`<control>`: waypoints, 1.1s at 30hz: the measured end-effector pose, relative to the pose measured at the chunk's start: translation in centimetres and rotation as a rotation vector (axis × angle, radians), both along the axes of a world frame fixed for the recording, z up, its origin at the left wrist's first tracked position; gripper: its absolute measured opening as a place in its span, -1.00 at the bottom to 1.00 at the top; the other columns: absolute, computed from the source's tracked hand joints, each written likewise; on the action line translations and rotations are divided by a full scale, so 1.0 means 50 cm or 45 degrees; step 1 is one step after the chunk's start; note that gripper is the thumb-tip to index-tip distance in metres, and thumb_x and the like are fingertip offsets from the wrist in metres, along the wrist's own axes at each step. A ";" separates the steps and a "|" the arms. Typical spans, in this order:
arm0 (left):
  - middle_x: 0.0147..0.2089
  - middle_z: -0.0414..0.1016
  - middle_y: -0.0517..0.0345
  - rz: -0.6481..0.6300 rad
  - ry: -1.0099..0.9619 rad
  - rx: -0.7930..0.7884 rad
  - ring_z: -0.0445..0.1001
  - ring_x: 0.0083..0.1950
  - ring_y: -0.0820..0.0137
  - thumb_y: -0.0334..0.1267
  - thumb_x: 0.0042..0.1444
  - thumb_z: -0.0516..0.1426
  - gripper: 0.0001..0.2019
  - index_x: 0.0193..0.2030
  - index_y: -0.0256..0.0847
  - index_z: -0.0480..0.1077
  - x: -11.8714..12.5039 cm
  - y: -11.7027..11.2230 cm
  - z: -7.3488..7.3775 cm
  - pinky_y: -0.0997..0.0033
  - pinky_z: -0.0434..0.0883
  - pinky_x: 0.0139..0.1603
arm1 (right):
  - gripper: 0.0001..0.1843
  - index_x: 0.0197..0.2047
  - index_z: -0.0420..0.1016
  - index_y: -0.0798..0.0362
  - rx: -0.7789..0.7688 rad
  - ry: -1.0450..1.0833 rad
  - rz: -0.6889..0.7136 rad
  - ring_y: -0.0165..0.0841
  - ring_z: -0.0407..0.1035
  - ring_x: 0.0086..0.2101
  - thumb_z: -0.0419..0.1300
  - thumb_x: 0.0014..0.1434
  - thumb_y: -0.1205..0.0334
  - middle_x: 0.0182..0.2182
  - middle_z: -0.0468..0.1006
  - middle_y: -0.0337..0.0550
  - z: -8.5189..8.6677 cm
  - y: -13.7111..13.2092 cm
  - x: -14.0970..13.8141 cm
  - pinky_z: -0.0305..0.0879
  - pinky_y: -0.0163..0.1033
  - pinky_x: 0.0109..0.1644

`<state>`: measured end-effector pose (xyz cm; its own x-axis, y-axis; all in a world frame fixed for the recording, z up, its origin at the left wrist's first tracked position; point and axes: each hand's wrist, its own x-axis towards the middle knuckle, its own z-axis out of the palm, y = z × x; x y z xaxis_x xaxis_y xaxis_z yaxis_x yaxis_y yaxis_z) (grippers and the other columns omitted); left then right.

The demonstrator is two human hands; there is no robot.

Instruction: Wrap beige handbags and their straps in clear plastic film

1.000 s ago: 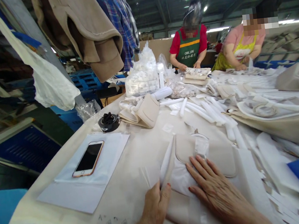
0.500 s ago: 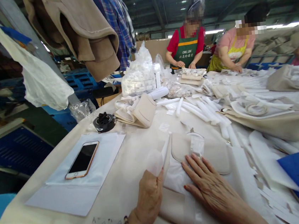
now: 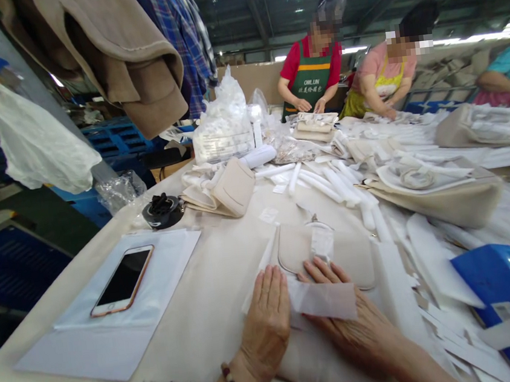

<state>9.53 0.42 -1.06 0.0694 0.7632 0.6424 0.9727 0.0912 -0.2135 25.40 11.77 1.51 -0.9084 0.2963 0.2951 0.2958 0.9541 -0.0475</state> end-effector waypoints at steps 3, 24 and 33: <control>0.10 0.37 -0.32 -0.010 0.059 -0.016 0.31 0.18 0.07 -0.53 0.15 -0.24 -0.56 0.08 -0.56 0.28 0.000 0.001 0.000 0.13 0.42 0.08 | -0.54 0.16 0.30 0.06 -0.338 0.083 0.029 -0.20 0.05 0.22 -0.01 0.25 0.08 0.20 0.25 0.00 0.025 0.017 0.017 0.13 -0.03 0.23; 0.15 0.28 -0.47 -0.119 0.028 -0.062 0.00 0.33 -0.05 -0.53 0.13 -0.16 -0.58 0.11 -0.64 0.23 -0.004 0.000 0.003 -0.05 0.31 0.16 | -0.75 -0.37 0.23 0.04 -1.225 0.012 -0.600 -0.47 0.20 -0.54 0.24 -0.06 0.43 -0.62 0.28 -0.44 0.083 0.025 0.004 0.01 -0.35 -0.43; 0.16 0.34 -0.16 -0.397 -0.024 -0.139 0.26 0.23 0.13 -0.49 0.20 -0.22 -0.56 0.12 -0.45 0.29 0.034 0.031 0.023 0.13 0.28 0.18 | -0.77 -0.37 0.23 0.04 -1.326 0.117 -0.560 -0.48 0.15 -0.56 0.21 -0.05 0.43 -0.62 0.24 -0.44 0.071 0.028 0.010 0.02 -0.36 -0.46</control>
